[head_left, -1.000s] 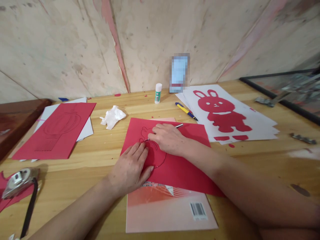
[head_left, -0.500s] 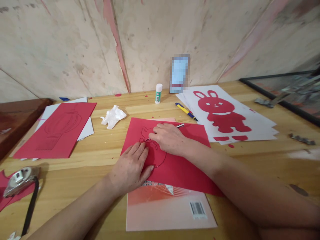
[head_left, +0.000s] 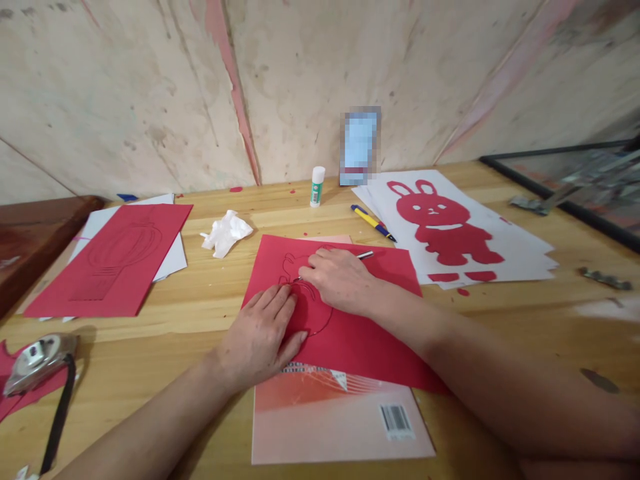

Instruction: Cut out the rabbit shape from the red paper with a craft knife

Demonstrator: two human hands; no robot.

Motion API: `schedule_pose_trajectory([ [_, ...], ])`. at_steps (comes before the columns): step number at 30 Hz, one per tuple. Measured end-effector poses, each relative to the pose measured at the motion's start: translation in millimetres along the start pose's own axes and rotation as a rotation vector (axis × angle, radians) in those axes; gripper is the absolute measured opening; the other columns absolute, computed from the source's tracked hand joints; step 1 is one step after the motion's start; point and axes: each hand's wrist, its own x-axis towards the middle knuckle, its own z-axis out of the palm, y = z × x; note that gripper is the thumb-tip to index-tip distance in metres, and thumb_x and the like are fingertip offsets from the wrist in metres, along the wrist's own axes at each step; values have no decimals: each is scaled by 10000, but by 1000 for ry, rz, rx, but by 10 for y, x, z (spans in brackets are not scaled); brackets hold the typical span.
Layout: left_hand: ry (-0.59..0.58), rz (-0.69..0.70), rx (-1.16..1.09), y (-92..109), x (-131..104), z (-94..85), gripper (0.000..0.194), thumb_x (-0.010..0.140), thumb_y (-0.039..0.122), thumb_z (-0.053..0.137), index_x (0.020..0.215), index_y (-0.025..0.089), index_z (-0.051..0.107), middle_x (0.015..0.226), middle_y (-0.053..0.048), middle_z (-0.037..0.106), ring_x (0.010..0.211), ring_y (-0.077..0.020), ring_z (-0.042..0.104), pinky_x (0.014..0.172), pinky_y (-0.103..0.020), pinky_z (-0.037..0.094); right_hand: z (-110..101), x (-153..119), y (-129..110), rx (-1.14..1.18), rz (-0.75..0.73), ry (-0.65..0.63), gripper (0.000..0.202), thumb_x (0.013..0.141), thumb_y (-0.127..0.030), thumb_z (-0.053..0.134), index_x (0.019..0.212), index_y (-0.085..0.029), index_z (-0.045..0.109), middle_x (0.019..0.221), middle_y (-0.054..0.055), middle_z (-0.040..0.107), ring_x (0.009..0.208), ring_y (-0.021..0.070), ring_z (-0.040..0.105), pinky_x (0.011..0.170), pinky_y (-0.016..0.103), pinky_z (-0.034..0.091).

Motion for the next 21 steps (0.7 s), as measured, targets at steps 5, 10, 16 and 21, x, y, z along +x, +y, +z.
schedule_pose_trajectory([
  [5, -14, -17, -28, -14, 7, -32, 435, 902, 373, 503, 1180, 43, 557, 1339, -233, 513, 1178, -349, 525, 946, -505, 490, -29, -16, -46, 7, 29, 9, 227, 891, -123, 452, 948, -170, 667, 846, 91, 682, 839, 218, 599, 662, 315, 359],
  [10, -49, -25, -32, -48, 30, -29, 477, 899, 421, 512, 1207, 57, 536, 1327, -219, 529, 1193, -351, 510, 944, -510, 486, -31, -22, -66, 18, 50, 16, 216, 883, -118, 466, 942, -165, 668, 844, 92, 686, 832, 214, 599, 654, 308, 361],
  [16, -115, -36, -37, -71, 52, -46, 493, 900, 459, 511, 1201, 69, 539, 1323, -217, 533, 1199, -356, 505, 938, -519, 476, -25, -15, -79, 10, 57, 20, 211, 880, -111, 468, 926, -167, 666, 820, 88, 684, 829, 211, 599, 643, 304, 351],
  [21, -130, -29, -18, -67, 54, -59, 494, 904, 464, 500, 1189, 62, 545, 1324, -222, 528, 1203, -354, 496, 947, -507, 471, -29, -23, -83, 3, 67, 19, 216, 887, -116, 454, 920, -163, 663, 828, 95, 685, 822, 216, 601, 635, 307, 342],
])
